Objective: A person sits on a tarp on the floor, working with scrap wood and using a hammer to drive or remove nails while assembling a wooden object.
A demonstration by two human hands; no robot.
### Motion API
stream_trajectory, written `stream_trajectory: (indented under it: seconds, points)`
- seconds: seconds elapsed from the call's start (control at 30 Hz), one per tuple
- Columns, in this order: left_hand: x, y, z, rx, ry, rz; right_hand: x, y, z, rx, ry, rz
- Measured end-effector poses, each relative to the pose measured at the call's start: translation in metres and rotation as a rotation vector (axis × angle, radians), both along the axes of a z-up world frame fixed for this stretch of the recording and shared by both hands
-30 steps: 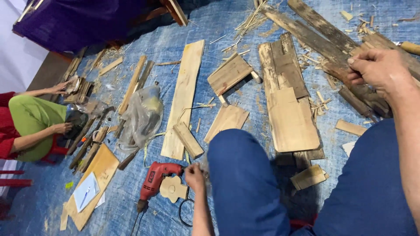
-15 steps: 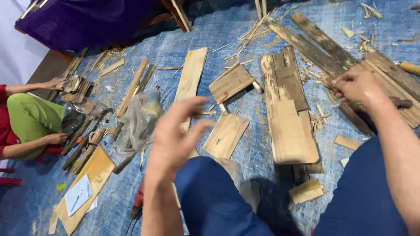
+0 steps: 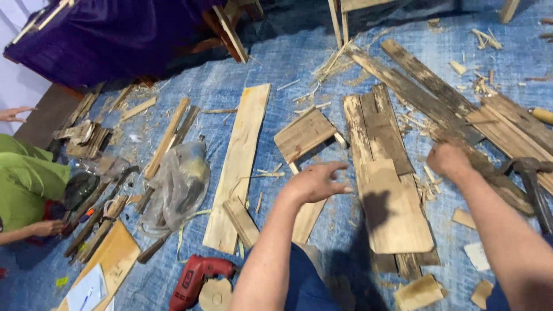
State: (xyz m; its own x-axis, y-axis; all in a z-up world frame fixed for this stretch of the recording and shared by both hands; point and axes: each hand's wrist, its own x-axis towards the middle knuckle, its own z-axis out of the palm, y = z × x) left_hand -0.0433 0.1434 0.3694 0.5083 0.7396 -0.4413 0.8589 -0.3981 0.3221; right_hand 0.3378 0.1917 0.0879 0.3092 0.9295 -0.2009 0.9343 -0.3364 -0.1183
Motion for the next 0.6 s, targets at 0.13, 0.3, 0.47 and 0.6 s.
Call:
stream_trajectory:
  seconds: [0.13, 0.3, 0.47, 0.6]
  points:
    - [0.021, 0.013, 0.002, -0.091, -0.297, 0.151, -0.014, 0.003, -0.028, -0.002, 0.186, -0.059]
    - [0.036, 0.030, -0.009, -0.061, -0.181, 0.035, 0.002, 0.027, -0.120, -0.159, 0.168, 0.033]
    - [0.036, 0.045, -0.023, -0.076, -0.247, 0.029, -0.023, 0.015, -0.104, -0.101, 1.151, -0.823]
    - [0.030, 0.048, -0.015, -0.128, -0.246, 0.091, -0.032, 0.019, -0.108, -0.183, 1.134, -0.813]
